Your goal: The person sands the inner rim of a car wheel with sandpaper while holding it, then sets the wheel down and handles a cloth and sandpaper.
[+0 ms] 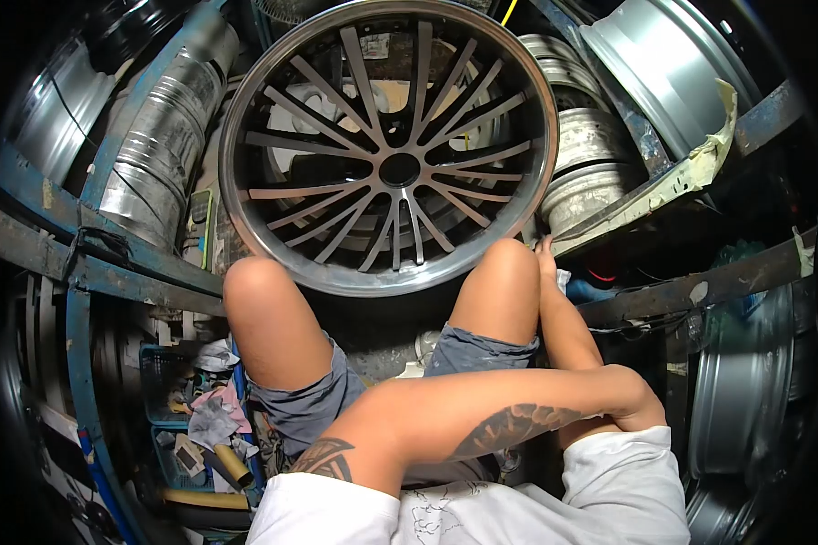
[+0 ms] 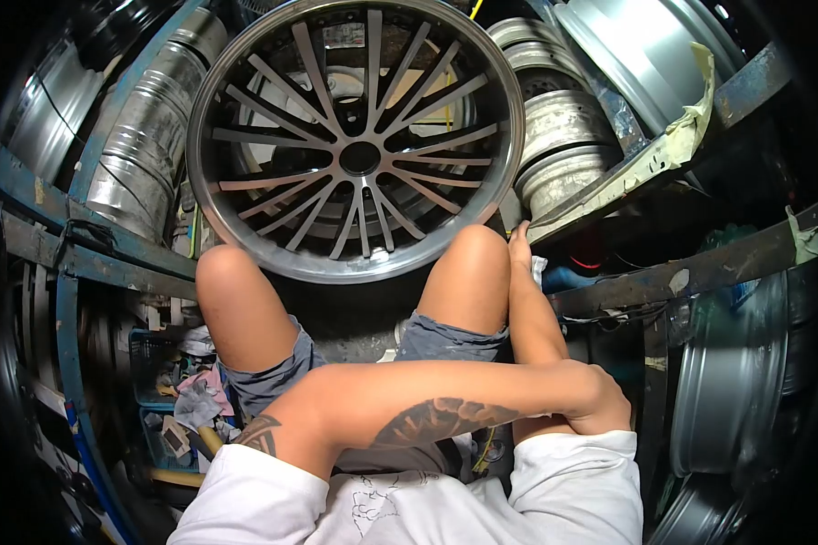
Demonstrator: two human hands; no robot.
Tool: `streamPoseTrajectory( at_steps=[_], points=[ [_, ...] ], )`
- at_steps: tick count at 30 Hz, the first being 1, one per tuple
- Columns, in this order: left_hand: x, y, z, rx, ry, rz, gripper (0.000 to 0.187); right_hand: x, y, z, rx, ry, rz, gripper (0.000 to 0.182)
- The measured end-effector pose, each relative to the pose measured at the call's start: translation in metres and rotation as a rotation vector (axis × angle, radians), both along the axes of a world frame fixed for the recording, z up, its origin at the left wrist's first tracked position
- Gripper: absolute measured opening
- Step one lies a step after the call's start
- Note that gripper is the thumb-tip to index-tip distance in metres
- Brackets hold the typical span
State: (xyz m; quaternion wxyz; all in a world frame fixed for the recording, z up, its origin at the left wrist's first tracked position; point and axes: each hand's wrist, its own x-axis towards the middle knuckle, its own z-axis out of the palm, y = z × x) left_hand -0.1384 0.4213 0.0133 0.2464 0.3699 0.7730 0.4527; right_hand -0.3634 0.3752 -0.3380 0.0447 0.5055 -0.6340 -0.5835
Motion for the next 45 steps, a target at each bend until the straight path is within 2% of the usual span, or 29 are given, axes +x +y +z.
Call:
streamPoseTrajectory(
  at_steps=[2,9,12,19,22,25,28,29,30,31,32,33,34,36,37,38,39,40,43,44,45],
  points=[
    [-0.001,0.0,-0.002,-0.002,-0.002,-0.002,0.05,-0.009,0.003,-0.018,0.01,0.033,0.029,0.055],
    [0.001,-0.005,-0.006,-0.028,-0.005,0.013,0.05,0.001,0.001,-0.001,-0.003,0.108,0.059,0.05],
    [0.0,0.0,-0.003,-0.026,-0.004,0.006,0.05,0.003,-0.001,0.002,-0.029,0.0,-0.027,0.051],
    [0.007,-0.006,-0.003,-0.029,-0.007,0.032,0.051,-0.011,0.008,-0.023,-0.458,-0.115,-0.062,0.041],
    [0.012,-0.002,0.0,-0.021,0.005,0.036,0.051,-0.011,0.009,-0.023,-0.459,-0.129,-0.098,0.04],
    [0.006,0.015,-0.014,-0.011,0.013,-0.068,0.05,-0.003,0.01,-0.011,-0.469,-0.154,-0.121,0.04],
    [0.018,0.012,-0.021,0.015,-0.088,0.175,0.049,0.0,0.016,-0.008,-0.522,-0.15,-0.059,0.039],
    [0.025,0.002,-0.018,0.158,-0.099,0.21,0.044,-0.003,0.021,-0.007,-0.601,-0.155,0.022,0.039],
    [0.027,-0.001,-0.038,0.415,-0.002,0.312,0.044,-0.004,0.028,-0.012,-0.683,-0.162,0.093,0.038],
    [0.028,-0.004,-0.063,0.673,0.091,0.413,0.045,0.006,0.029,0.012,-0.79,-0.335,0.059,0.036],
    [0.031,-0.025,-0.075,0.685,0.211,0.548,0.05,0.021,0.03,0.035,-0.888,-0.436,-0.036,0.035],
    [0.045,-0.059,-0.07,0.628,0.209,0.691,0.051,0.024,0.037,0.035,-0.994,-0.42,-0.014,0.036],
    [0.045,-0.079,-0.096,0.631,0.352,0.802,0.053,0.031,0.053,0.033,-1.09,-0.404,-0.001,0.038],
    [0.079,-0.132,-0.098,0.53,0.073,0.98,0.045,0.079,0.067,0.072,-1.326,-0.405,-0.201,0.041],
    [0.095,-0.159,-0.099,0.485,-0.071,1.06,0.043,0.102,0.076,0.084,-1.476,-0.429,-0.439,0.042],
    [0.116,-0.173,-0.111,0.577,-0.235,1.138,0.037,0.108,0.09,0.081,-1.642,-0.488,-0.42,0.045],
    [0.131,-0.184,-0.115,0.714,-0.269,1.183,0.037,0.12,0.1,0.085,-1.738,-0.518,-0.485,0.046],
    [0.148,-0.196,-0.123,0.704,-0.311,1.232,0.032,0.135,0.107,0.094,-1.838,-0.547,-0.55,0.047],
    [0.187,-0.209,-0.137,0.659,-0.404,1.395,0.037,0.171,0.115,0.117,-2.173,-0.842,-0.57,0.044],
    [0.194,-0.207,-0.14,0.675,-0.425,1.445,0.039,0.176,0.111,0.128,-2.203,-0.898,-0.538,0.044],
    [0.199,-0.204,-0.142,0.807,-0.437,1.429,0.048,0.184,0.107,0.141,-2.226,-0.958,-0.51,0.045]
  ],
)
